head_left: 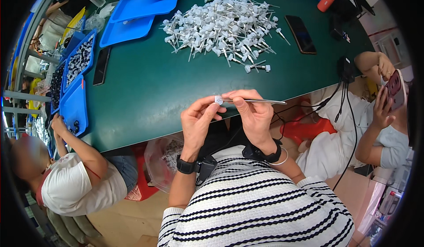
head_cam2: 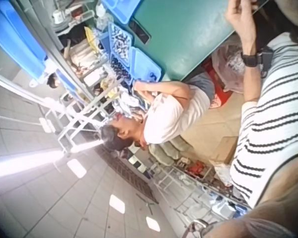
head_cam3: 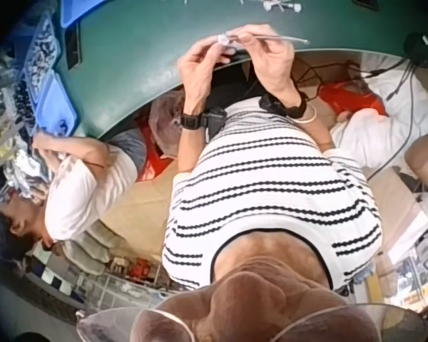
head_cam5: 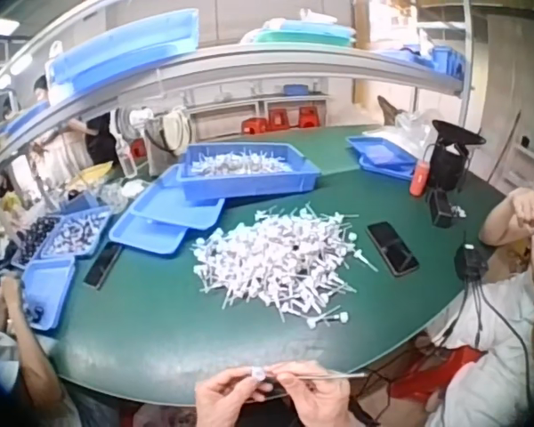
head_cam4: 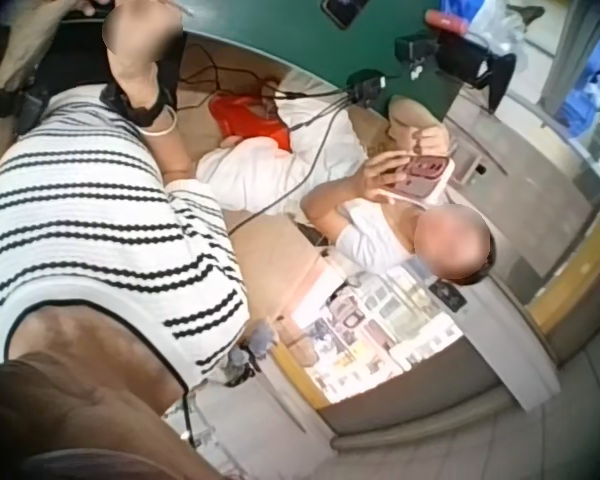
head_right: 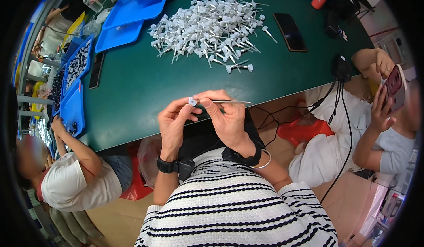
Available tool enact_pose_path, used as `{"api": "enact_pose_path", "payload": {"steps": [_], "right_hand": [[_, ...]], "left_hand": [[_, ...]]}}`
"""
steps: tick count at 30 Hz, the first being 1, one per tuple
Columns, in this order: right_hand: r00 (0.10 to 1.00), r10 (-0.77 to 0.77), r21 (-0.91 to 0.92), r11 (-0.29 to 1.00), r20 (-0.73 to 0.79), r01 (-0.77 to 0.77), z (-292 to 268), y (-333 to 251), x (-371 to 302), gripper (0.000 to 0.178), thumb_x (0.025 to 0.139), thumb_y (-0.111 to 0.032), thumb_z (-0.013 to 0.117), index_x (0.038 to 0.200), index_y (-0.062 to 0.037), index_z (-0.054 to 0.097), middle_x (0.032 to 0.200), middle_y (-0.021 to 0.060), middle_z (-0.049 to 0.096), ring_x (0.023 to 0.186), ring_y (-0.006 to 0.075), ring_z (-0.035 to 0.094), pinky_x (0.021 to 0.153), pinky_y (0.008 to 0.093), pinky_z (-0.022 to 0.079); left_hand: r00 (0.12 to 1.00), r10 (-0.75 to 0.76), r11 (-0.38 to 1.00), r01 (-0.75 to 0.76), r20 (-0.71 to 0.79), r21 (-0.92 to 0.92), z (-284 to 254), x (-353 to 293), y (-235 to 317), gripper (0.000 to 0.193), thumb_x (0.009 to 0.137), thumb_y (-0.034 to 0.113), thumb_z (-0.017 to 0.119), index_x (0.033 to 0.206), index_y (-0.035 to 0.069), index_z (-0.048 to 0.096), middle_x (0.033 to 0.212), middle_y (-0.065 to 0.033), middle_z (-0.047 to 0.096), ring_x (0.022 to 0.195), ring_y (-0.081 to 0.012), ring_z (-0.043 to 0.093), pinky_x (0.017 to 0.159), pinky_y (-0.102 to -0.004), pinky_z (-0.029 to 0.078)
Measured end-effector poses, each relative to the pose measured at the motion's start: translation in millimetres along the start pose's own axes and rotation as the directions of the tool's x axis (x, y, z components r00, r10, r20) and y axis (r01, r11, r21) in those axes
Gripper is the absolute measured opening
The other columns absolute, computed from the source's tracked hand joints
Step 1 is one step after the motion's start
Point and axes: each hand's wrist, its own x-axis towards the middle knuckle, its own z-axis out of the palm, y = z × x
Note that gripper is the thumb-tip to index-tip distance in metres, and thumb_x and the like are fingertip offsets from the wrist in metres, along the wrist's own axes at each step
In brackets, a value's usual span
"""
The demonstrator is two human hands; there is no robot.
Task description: The person uses tweezers to pick up small white plastic components from a pile on a green table and carefully inserts a thin metal pin into each one. The person handles the components one at a time, repeating the insertion process for multiple units.
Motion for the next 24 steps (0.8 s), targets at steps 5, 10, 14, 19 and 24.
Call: {"api": "enact_pose_path", "payload": {"steps": [5, 10, 14, 19, 24], "right_hand": [[0.998, 0.045, 0.026, 0.999, -0.037, -0.044, 4.6, -3.6, -0.9, 0.019, 0.096, -0.014, 0.06, 0.097, 0.0038, 0.066, 0.093, 0.0091, 0.07, 0.079, 0.0117, 0.066, 0.069, 0.0234, 0.052], [0.997, 0.056, 0.013, 0.998, -0.053, -0.055, 7.2, -0.9, -0.8, 0.02, 0.096, -0.014, 0.06, 0.095, 0.0047, 0.066, 0.091, 0.0088, 0.071, 0.077, 0.0115, 0.067, 0.067, 0.0234, 0.052], [0.996, 0.059, 0.003, 0.998, -0.064, -0.059, 8.5, -0.1, -1.1, 0.02, 0.096, -0.014, 0.06, 0.094, 0.0048, 0.066, 0.09, 0.0083, 0.071, 0.076, 0.0113, 0.067, 0.067, 0.0232, 0.052], [0.996, 0.055, 0.005, 0.998, -0.074, -0.055, 9.1, 0.3, -1.1, 0.019, 0.095, -0.013, 0.06, 0.093, 0.005, 0.066, 0.09, 0.0082, 0.071, 0.076, 0.0111, 0.066, 0.067, 0.0233, 0.052], [0.997, 0.019, -0.018, 1.0, -0.07, -0.02, 9.8, 3.5, -2.0, 0.015, 0.093, -0.01, 0.063, 0.094, 0.0037, 0.068, 0.091, 0.0082, 0.071, 0.076, 0.012, 0.066, 0.067, 0.0242, 0.052]], "left_hand": [[1.0, 0.01, 1.0, -0.011, -0.025, -0.028, 4.2, -3.2, -0.1, 0.021, 0.093, 0.007, 0.06, 0.11, -0.005, 0.063, 0.1, -0.0122, 0.069, 0.086, -0.018, 0.069, 0.069, -0.0252, 0.056], [0.999, 0.019, 0.999, -0.021, -0.036, -0.049, 2.9, -4.4, -4.8, 0.021, 0.093, 0.007, 0.061, 0.111, -0.005, 0.063, 0.1, -0.0123, 0.069, 0.087, -0.0182, 0.069, 0.072, -0.0256, 0.056], [0.999, 0.022, 0.998, -0.024, -0.039, -0.055, 3.2, -4.8, -5.7, 0.021, 0.093, 0.006, 0.06, 0.111, -0.005, 0.062, 0.101, -0.0123, 0.069, 0.089, -0.0183, 0.069, 0.073, -0.026, 0.056], [0.999, 0.022, 0.998, -0.024, -0.037, -0.062, 3.8, -4.9, -6.7, 0.021, 0.093, 0.006, 0.06, 0.111, -0.005, 0.062, 0.101, -0.0124, 0.068, 0.089, -0.0186, 0.068, 0.074, -0.0267, 0.056], [0.999, 0.019, 0.998, -0.022, -0.042, -0.057, 4.2, -5.1, -7.0, 0.021, 0.093, 0.005, 0.06, 0.112, -0.005, 0.062, 0.101, -0.0124, 0.068, 0.089, -0.0187, 0.068, 0.074, -0.027, 0.056]]}}
